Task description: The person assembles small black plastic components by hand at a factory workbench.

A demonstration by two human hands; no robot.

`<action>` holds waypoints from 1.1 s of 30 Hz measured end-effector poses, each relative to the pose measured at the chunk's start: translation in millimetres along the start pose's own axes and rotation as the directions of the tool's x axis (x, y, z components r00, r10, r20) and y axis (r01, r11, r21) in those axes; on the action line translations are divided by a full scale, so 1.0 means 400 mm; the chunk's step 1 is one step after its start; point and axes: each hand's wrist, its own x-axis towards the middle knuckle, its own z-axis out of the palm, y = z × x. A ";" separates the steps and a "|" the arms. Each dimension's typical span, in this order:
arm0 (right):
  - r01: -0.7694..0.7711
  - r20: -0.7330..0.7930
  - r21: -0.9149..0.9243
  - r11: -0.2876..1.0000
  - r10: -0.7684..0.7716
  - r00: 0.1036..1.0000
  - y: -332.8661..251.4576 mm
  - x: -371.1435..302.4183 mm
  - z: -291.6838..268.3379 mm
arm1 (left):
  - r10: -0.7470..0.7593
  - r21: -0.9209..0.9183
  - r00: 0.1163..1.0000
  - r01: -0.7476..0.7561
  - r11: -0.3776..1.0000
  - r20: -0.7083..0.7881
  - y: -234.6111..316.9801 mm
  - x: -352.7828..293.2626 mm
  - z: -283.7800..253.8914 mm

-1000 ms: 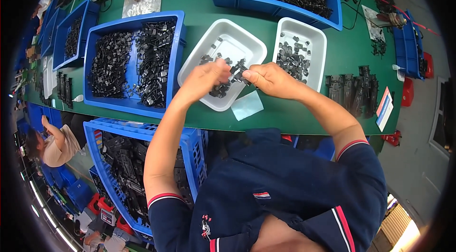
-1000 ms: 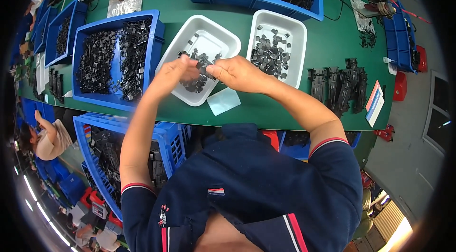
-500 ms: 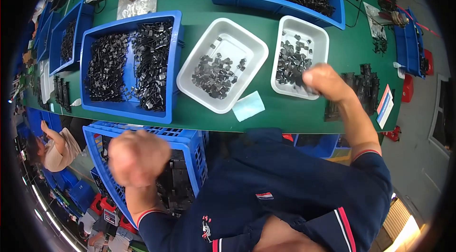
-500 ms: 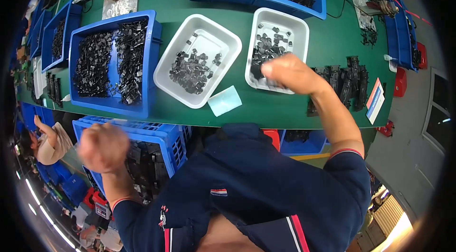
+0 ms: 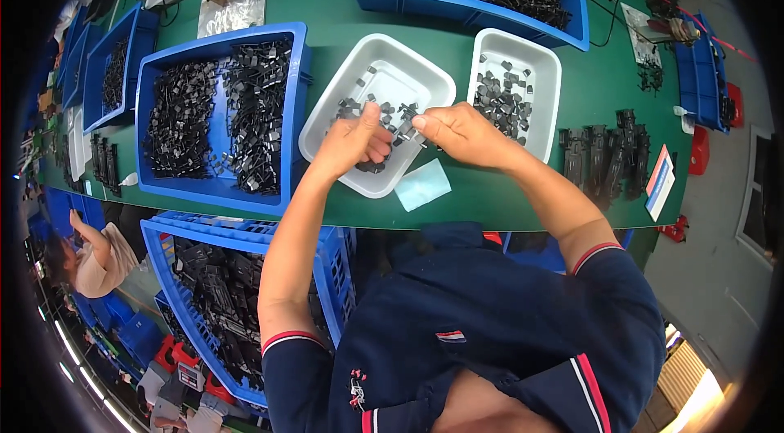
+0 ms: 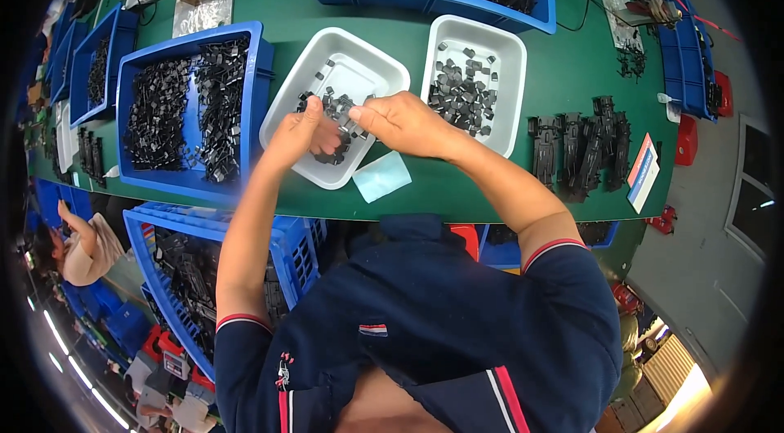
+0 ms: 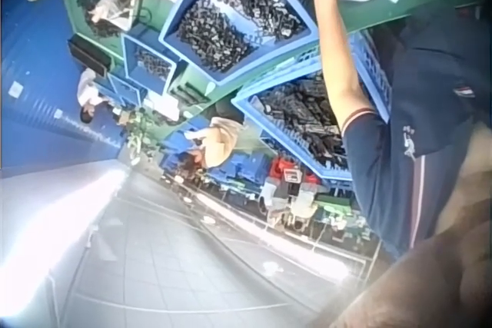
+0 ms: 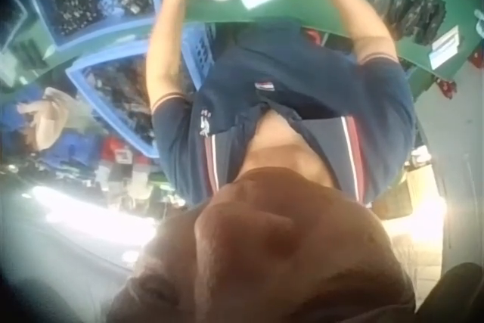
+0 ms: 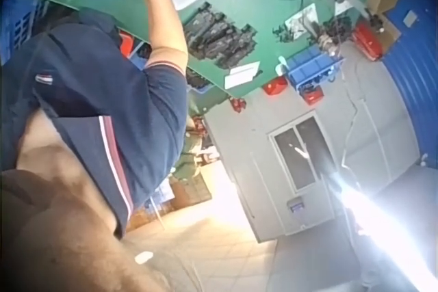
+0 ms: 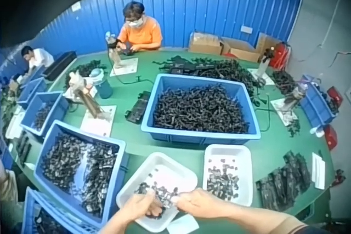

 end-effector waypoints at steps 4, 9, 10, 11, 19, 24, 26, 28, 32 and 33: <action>-0.027 0.040 -0.020 0.999 0.027 0.999 -0.002 0.013 0.019 | 0.055 -0.077 0.993 -0.048 0.996 0.101 0.030 -0.037 0.022; 0.034 0.043 0.162 0.986 -0.042 0.998 -0.020 0.008 0.028 | 0.106 0.004 0.988 -0.107 0.994 0.112 0.088 -0.097 0.052; 0.034 0.042 0.159 0.987 -0.041 0.998 -0.038 -0.002 0.016 | 0.079 -0.001 0.985 -0.080 0.997 0.151 0.100 -0.127 0.052; 0.066 0.210 0.129 0.989 -0.092 0.973 -0.064 -0.022 -0.004 | 0.051 -0.003 0.981 -0.051 0.999 0.188 0.113 -0.168 0.054; -0.141 -0.018 0.457 0.878 0.168 0.986 -0.082 -0.204 -0.185 | 0.791 -0.515 0.612 -0.680 0.521 -0.007 0.162 -0.495 -0.173; -0.294 -0.129 0.565 0.771 0.435 0.891 0.014 -0.024 -0.034 | 0.340 0.419 0.894 -0.201 0.886 -0.292 0.054 -0.159 -0.030; -0.231 -0.108 0.680 0.696 0.407 0.907 0.042 0.006 0.010 | 0.326 0.406 0.905 -0.199 0.892 -0.273 -0.051 -0.057 0.001; -0.244 -0.098 0.709 0.662 0.434 0.896 0.046 0.016 0.033 | 0.260 0.595 0.930 -0.057 0.801 -0.261 -0.073 -0.003 0.012; -0.257 -0.079 0.690 0.676 0.423 0.903 0.075 0.019 0.044 | 0.211 0.759 0.936 0.084 0.645 -0.283 -0.061 0.032 0.038; -0.267 -0.079 0.690 0.673 0.436 0.896 0.078 0.018 0.044 | 0.243 0.784 0.927 0.081 0.615 -0.286 -0.054 0.027 0.047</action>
